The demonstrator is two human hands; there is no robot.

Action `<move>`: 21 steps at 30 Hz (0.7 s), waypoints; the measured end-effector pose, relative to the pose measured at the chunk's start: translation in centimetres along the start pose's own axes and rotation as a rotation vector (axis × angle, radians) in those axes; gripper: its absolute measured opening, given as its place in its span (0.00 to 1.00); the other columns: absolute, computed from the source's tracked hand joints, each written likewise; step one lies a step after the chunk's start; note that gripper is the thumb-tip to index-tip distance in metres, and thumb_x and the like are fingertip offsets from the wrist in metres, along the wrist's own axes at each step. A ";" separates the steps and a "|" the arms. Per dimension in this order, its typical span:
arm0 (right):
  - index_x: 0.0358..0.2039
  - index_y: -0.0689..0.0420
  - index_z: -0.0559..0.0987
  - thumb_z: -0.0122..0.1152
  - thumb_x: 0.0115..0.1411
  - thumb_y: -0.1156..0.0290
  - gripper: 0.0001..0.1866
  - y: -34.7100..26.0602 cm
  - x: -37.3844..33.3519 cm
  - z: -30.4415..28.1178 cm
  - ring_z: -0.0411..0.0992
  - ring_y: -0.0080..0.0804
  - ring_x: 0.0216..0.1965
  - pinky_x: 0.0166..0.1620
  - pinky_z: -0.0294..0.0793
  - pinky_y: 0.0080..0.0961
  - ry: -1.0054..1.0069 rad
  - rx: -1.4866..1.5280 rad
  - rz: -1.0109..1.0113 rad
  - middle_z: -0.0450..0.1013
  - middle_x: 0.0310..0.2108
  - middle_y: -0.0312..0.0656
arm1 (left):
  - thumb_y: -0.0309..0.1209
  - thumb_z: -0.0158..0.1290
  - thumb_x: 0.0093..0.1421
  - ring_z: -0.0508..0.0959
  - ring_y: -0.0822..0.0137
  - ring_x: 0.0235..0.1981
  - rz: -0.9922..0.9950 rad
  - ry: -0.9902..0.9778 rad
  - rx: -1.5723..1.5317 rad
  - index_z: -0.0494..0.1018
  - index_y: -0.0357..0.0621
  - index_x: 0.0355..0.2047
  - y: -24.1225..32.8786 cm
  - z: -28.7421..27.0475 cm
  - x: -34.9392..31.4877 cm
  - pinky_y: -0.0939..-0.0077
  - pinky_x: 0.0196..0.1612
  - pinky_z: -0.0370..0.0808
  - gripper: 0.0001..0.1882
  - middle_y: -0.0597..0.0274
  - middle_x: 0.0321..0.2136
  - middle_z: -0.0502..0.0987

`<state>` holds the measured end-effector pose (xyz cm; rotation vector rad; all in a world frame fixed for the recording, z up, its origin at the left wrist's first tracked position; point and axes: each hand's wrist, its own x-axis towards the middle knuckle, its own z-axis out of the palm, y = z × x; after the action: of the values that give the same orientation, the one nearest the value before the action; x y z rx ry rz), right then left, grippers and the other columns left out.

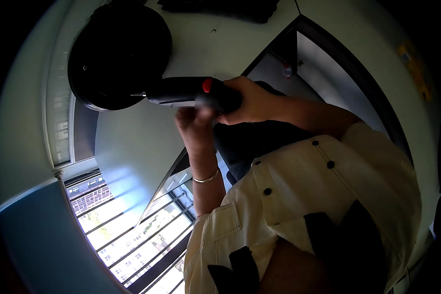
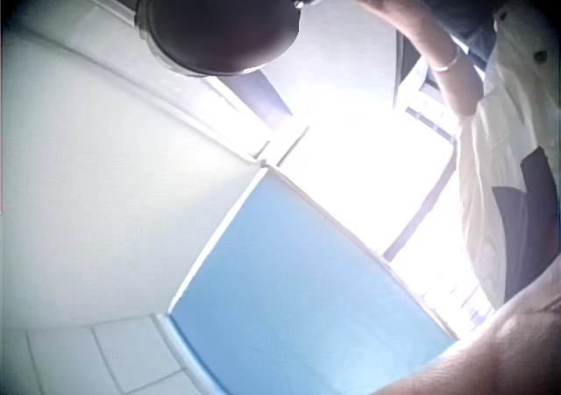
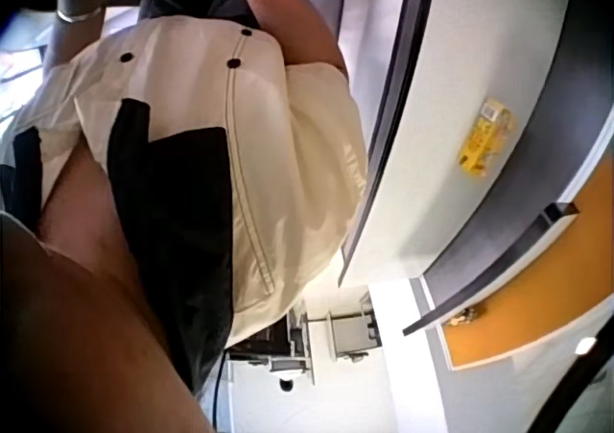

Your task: The person walks to a desk and uses a cordless drill to remove screws from the base of a black fan. They then reattach the screws to secure the fan base.

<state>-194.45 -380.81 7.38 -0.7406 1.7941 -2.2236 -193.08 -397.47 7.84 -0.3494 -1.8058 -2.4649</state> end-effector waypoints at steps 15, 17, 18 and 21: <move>0.27 0.59 0.75 0.64 0.42 0.75 0.10 -3.6 3.4 -1.0 0.68 0.20 0.25 0.32 0.68 0.20 0.056 0.042 -0.109 0.71 0.22 0.34 | 0.30 0.62 0.48 0.68 0.56 0.51 0.862 0.612 1.409 0.68 0.42 0.49 10.8 -6.0 6.4 0.64 0.50 0.67 0.27 0.56 0.49 0.67; 0.27 0.59 0.75 0.65 0.42 0.74 0.10 -4.3 4.5 -0.4 0.68 0.20 0.25 0.31 0.67 0.19 0.076 0.009 -0.100 0.71 0.22 0.33 | 0.36 0.61 0.50 0.63 0.52 0.56 0.836 0.687 1.460 0.60 0.42 0.56 12.1 -6.6 7.8 0.59 0.55 0.63 0.35 0.52 0.53 0.64; 0.27 0.59 0.75 0.66 0.42 0.72 0.11 -4.6 5.1 -0.4 0.67 0.19 0.23 0.29 0.66 0.18 0.078 0.011 -0.103 0.70 0.21 0.33 | 0.37 0.61 0.50 0.62 0.51 0.57 0.816 0.659 1.455 0.58 0.42 0.57 12.5 -7.0 8.9 0.59 0.56 0.62 0.36 0.51 0.55 0.62; 0.27 0.58 0.75 0.66 0.42 0.72 0.11 -6.0 6.2 0.1 0.67 0.18 0.22 0.27 0.65 0.18 0.085 -0.039 -0.125 0.70 0.21 0.33 | 0.38 0.59 0.51 0.59 0.49 0.59 0.714 0.575 1.376 0.54 0.43 0.59 13.0 -8.3 10.8 0.58 0.57 0.61 0.39 0.48 0.58 0.59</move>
<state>-198.79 -382.18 14.79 -0.7990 1.8845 -2.3381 -202.36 -408.46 19.96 -0.0922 -2.0427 -0.4889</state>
